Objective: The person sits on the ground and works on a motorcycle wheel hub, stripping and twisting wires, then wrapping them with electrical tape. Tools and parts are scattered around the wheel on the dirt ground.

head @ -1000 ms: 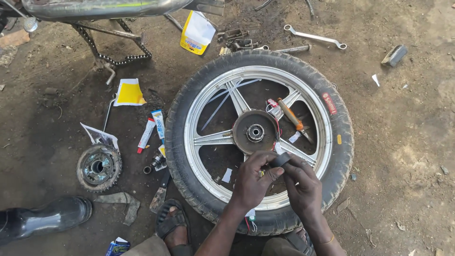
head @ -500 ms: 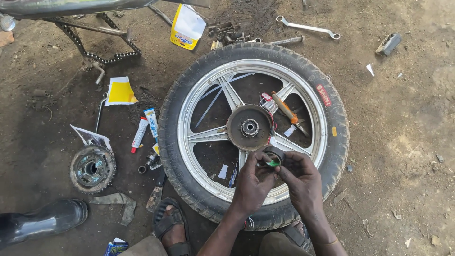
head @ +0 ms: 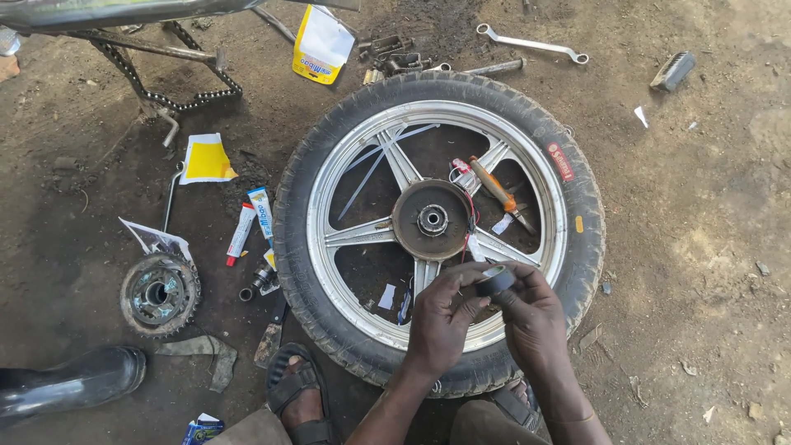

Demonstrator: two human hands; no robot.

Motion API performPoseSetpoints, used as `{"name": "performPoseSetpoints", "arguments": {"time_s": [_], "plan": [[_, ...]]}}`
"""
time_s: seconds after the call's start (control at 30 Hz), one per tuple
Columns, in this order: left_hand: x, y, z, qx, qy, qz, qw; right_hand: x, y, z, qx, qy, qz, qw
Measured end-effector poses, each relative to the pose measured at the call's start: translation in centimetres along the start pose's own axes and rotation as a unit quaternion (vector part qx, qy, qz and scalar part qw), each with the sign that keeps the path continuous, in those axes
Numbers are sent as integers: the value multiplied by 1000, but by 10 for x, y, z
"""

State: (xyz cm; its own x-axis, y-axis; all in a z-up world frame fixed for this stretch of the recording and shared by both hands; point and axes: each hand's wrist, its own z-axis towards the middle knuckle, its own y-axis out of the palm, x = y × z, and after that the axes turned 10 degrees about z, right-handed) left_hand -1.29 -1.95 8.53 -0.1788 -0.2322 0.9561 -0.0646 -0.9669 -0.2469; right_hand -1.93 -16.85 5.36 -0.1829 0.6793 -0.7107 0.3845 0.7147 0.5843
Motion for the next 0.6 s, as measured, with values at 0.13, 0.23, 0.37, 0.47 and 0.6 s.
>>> {"name": "performPoseSetpoints", "arguments": {"time_s": [0.13, 0.23, 0.37, 0.47, 0.6], "plan": [[-6, -2, -3, 0, 13, 86, 996, -34, 21, -15, -14, -75, -246, 966], [-4, -4, -4, -18, 9, 91, 996, -44, 19, -15, -59, -137, -384, 911], [-2, -4, -2, -14, 77, 122, 989, -51, 32, -17, -40, -75, -403, 911], [-3, 1, -5, -45, 70, 124, 989, -48, 39, -22, -26, -86, -415, 905], [-9, 4, -8, -41, 74, 147, 985, -34, 25, -18, -45, -163, -503, 847]]}}
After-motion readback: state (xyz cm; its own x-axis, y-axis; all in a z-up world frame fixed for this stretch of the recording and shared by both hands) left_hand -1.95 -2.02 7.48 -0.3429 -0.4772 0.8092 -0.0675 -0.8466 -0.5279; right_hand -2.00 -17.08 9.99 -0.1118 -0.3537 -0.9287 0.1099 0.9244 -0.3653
